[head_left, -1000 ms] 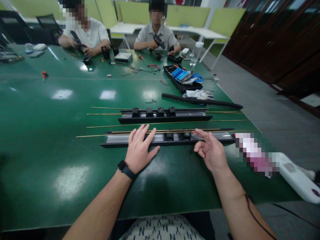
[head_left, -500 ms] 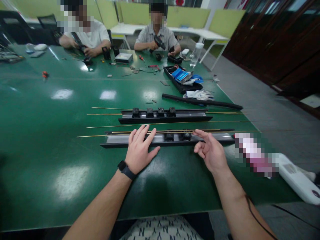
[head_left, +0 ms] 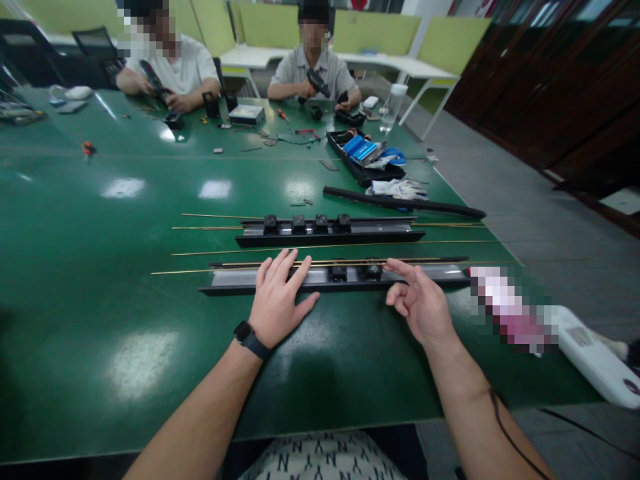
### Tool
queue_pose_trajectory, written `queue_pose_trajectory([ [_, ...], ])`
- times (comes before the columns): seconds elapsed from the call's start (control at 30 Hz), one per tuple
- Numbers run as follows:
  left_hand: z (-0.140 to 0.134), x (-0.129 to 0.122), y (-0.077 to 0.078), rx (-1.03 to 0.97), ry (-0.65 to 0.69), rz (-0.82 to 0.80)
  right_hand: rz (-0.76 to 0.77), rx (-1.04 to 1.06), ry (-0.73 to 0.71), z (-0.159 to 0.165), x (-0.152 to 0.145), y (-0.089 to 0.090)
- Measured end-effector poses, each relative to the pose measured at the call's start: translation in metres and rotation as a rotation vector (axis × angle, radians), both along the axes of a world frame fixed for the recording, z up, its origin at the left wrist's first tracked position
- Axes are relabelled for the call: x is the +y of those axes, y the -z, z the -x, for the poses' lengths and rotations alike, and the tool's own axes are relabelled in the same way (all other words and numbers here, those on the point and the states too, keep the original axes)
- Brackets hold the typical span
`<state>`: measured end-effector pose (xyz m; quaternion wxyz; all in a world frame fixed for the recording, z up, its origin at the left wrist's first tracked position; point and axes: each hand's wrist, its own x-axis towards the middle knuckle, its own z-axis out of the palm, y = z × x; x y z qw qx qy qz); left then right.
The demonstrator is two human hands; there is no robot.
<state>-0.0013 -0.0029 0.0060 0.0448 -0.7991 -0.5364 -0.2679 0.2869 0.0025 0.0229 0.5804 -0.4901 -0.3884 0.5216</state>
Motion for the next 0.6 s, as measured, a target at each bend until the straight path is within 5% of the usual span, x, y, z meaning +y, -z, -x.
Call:
queue_pose_trajectory([
  [0.6, 0.0003, -0.0003, -0.0007, -0.004, -0.001, 0.002, 0.005, 0.007, 0.011, -0.0014, 0.0006, 0.0011],
])
